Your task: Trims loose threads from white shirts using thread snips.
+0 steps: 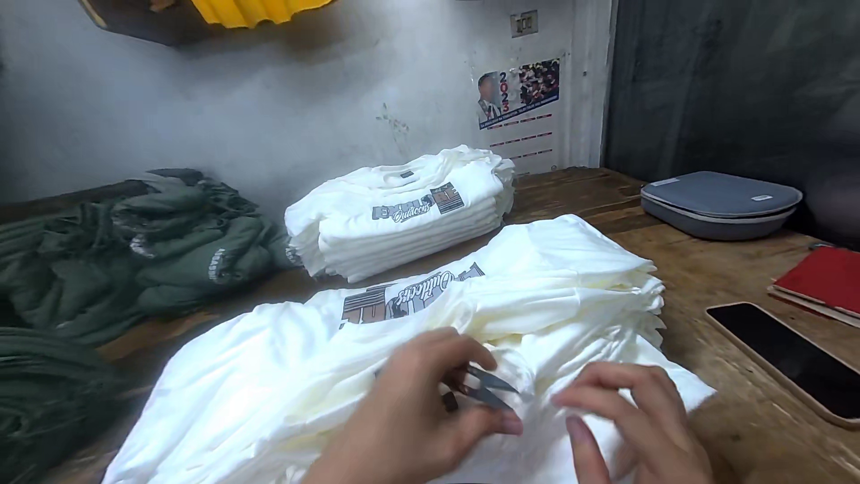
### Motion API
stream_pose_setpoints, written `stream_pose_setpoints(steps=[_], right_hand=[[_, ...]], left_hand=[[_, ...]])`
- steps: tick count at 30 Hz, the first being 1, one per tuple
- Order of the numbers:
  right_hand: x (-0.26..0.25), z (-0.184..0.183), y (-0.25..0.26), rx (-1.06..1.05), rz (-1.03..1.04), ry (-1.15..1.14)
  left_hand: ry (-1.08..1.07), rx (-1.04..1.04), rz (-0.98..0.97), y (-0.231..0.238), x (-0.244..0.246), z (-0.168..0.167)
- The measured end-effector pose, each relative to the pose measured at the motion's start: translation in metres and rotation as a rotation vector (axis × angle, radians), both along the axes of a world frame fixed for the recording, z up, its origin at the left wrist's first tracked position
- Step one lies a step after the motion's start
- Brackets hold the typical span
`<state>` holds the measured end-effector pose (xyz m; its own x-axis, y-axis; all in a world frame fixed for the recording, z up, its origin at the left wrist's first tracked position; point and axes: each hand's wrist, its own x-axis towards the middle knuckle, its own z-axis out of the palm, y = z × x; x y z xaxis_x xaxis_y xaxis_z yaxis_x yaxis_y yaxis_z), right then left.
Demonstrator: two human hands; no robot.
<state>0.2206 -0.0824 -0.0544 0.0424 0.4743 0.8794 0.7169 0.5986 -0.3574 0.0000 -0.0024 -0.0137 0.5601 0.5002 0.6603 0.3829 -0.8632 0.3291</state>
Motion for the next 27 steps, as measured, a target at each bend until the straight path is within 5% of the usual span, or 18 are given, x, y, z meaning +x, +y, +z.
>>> stream_pose_setpoints(steps=[3, 8, 12, 14, 19, 27], right_hand=[[0.006, 0.008, 0.015, -0.015, 0.052, -0.150], [0.008, 0.004, 0.016, 0.062, 0.115, -0.206], [0.032, 0.012, -0.003, -0.160, 0.551, -0.125], [0.032, 0.017, -0.009, -0.231, 0.447, -0.153], [-0.008, 0.007, 0.013, 0.018, -0.066, -0.071], [-0.017, -0.010, 0.019, 0.148, 0.016, 0.244]], left_hand=[[-0.027, 0.088, -0.057, -0.009, 0.014, -0.016], [0.132, 0.023, -0.361, -0.044, 0.003, 0.010], [0.225, -0.121, -0.256, -0.049, -0.020, 0.029], [0.138, -0.093, -0.126, -0.035, -0.030, 0.027], [-0.100, -0.001, 0.091, -0.004, -0.013, 0.007], [-0.027, 0.197, 0.048, -0.011, 0.010, 0.001]])
